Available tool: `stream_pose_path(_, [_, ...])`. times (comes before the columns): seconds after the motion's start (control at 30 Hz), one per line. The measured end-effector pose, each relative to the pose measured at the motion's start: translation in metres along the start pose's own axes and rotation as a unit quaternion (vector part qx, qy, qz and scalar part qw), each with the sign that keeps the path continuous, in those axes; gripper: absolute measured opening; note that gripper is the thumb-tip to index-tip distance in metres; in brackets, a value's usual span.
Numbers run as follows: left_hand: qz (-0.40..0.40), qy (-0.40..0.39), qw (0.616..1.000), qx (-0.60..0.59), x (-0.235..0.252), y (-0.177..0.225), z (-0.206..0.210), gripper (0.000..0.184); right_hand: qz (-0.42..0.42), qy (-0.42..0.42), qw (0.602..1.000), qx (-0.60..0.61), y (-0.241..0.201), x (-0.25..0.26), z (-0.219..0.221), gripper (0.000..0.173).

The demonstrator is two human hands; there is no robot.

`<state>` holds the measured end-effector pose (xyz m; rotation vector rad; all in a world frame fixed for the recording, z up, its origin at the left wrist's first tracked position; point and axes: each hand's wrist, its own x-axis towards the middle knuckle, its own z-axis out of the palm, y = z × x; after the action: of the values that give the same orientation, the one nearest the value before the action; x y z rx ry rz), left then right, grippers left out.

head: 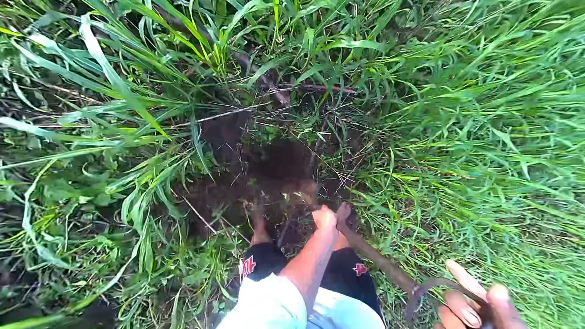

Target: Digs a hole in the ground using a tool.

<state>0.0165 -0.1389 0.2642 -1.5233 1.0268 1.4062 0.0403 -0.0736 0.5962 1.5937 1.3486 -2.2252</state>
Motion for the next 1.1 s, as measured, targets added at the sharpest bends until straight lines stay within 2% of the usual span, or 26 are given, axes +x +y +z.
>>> stream_pose_path(0.13, [0.011,-0.011,0.992,0.128,0.024,0.031,-0.003,0.026,-0.016,0.011,0.998,0.063,0.012,0.030,0.043,0.053])
stream_pose_path(0.2, [0.023,-0.016,0.979,0.201,0.052,0.038,-0.007,0.027,-0.006,0.063,0.998,0.030,0.033,0.048,0.051,0.053])
stream_pose_path(0.27, [0.029,-0.026,0.957,0.286,0.086,0.040,-0.012,0.029,0.022,0.120,0.993,-0.005,0.066,0.062,0.045,0.052])
stream_pose_path(0.33, [0.026,-0.024,0.943,0.330,0.113,0.041,-0.008,0.031,0.038,0.131,0.991,-0.017,0.092,0.077,0.025,0.054])
stream_pose_path(0.4, [0.017,-0.021,0.902,0.430,0.131,0.033,-0.005,0.033,0.044,0.149,0.987,-0.031,0.115,0.085,-0.002,0.056])
stream_pose_path(0.47, [0.031,-0.028,0.833,0.552,0.150,0.026,0.010,0.034,0.041,0.176,0.982,-0.059,0.125,0.099,-0.029,0.059])
stream_pose_path(0.53, [0.039,-0.023,0.798,0.601,0.165,0.012,0.022,0.035,0.048,0.213,0.973,-0.073,0.130,0.111,-0.056,0.060])
stream_pose_path(0.57, [0.035,-0.011,0.797,0.603,0.171,0.004,0.027,0.036,0.053,0.225,0.970,-0.074,0.131,0.117,-0.072,0.060])
stream_pose_path(0.67, [0.017,0.058,0.832,0.552,0.188,-0.013,0.049,0.036,0.052,0.235,0.968,-0.071,0.135,0.140,-0.118,0.056])
stream_pose_path(0.7, [0.016,0.072,0.833,0.548,0.193,-0.016,0.056,0.037,0.046,0.235,0.968,-0.078,0.138,0.148,-0.134,0.056])
stream_pose_path(0.8, [0.026,0.096,0.819,0.566,0.208,-0.033,0.072,0.037,0.023,0.226,0.968,-0.102,0.149,0.170,-0.181,0.055])
stream_pose_path(0.9, [0.042,0.143,0.826,0.544,0.227,-0.054,0.081,0.043,0.017,0.235,0.967,-0.098,0.171,0.188,-0.227,0.050])
stream_pose_path(0.97, [0.057,0.158,0.807,0.566,0.244,-0.063,0.088,0.044,0.020,0.246,0.964,-0.095,0.189,0.204,-0.251,0.049])
stream_pose_path(1.1, [0.056,0.216,0.818,0.530,0.284,-0.091,0.089,0.052,0.019,0.261,0.962,-0.079,0.226,0.234,-0.296,0.046])
